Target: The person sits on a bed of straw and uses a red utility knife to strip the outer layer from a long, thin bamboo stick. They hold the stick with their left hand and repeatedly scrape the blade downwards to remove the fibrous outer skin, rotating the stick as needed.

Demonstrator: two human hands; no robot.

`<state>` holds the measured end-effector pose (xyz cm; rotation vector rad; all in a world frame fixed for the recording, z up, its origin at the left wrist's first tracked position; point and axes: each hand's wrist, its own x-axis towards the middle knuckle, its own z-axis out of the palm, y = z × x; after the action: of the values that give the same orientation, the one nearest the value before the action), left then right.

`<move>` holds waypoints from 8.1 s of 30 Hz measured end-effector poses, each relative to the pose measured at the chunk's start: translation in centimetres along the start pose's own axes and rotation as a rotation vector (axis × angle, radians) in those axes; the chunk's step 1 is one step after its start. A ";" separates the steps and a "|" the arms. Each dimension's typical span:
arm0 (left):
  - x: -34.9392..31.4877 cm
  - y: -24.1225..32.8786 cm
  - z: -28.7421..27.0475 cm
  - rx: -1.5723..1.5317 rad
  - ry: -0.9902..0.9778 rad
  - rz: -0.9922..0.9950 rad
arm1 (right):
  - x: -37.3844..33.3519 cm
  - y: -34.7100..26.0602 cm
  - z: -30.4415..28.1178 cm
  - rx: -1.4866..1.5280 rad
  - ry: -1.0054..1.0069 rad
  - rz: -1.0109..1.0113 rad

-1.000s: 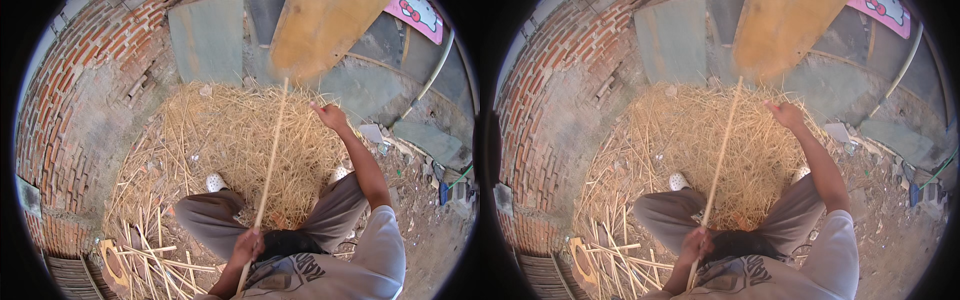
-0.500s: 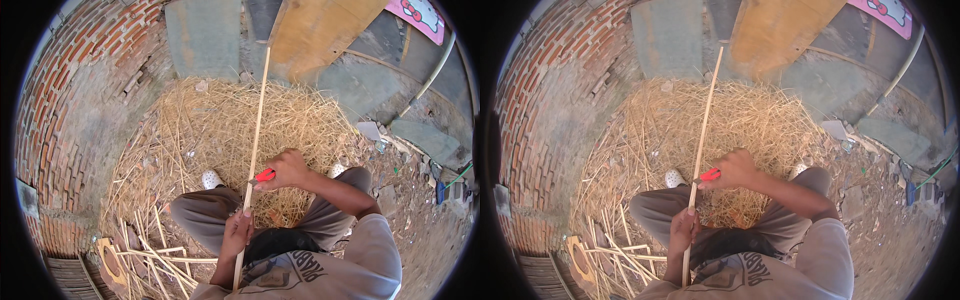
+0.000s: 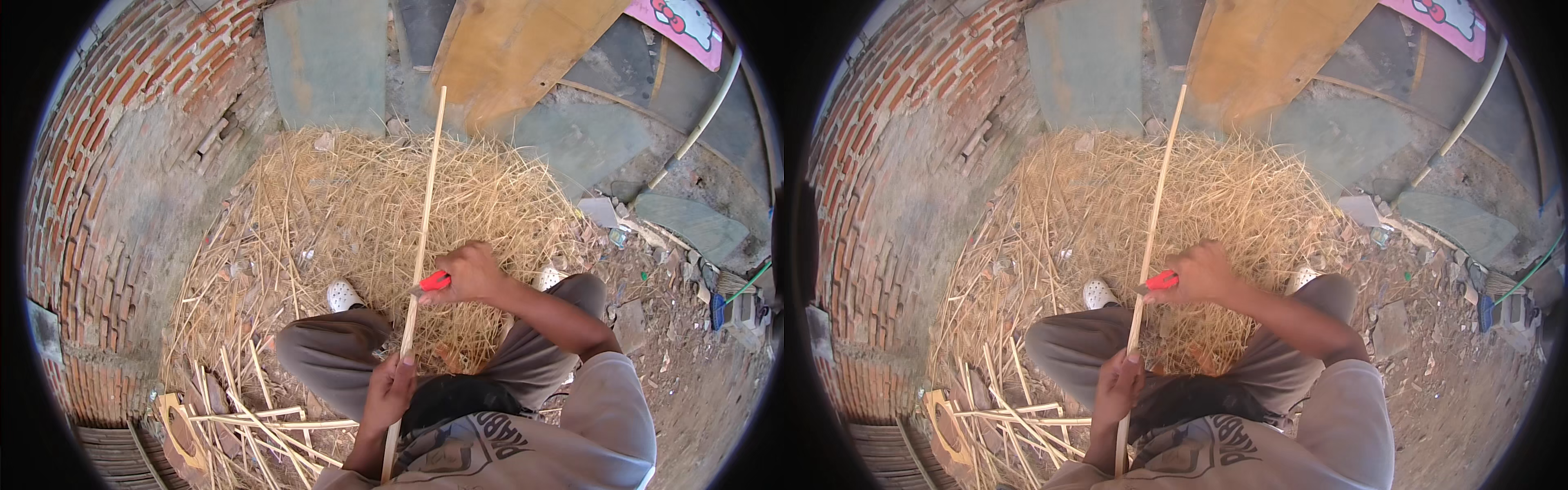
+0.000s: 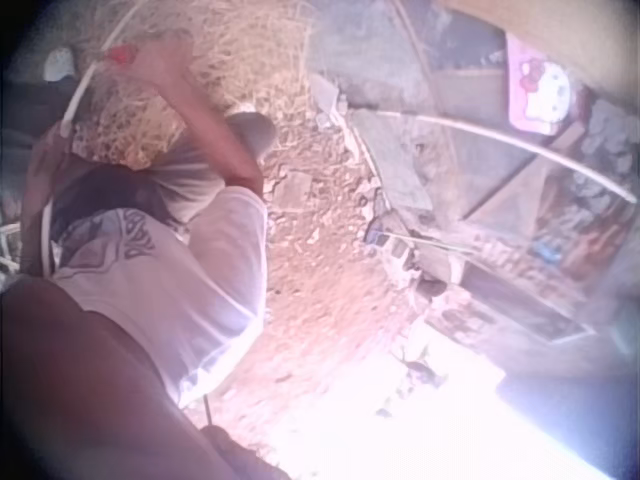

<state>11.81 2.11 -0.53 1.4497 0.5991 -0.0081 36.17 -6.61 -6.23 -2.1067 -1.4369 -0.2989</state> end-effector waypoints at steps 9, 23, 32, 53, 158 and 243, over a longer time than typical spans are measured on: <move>-0.8 -1.2 -0.2 0.072 -0.053 0.119 | 3.1 6.4 -0.5 -0.182 0.018 0.152; -2.4 -1.7 1.1 0.047 -0.142 0.062 | 7.8 16.7 -4.8 -0.209 0.106 0.561; -3.6 -4.8 1.5 0.159 -0.291 -0.003 | 2.3 24.6 -6.8 -0.282 0.281 0.667; 0.2 -0.2 -0.6 0.013 0.045 0.105 | 1.3 -1.4 -2.5 -0.016 -0.185 0.005; 1.9 -1.7 0.0 0.594 0.321 0.320 | 0.6 -0.7 1.1 -0.060 -0.254 0.022; -1.1 -3.0 0.2 0.169 0.075 0.097 | 2.0 4.8 0.1 -0.158 -0.114 0.210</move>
<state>9.87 1.14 -2.92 1.6478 0.6000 0.0731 41.34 -6.27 -6.92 -2.4145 -1.2758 -0.2197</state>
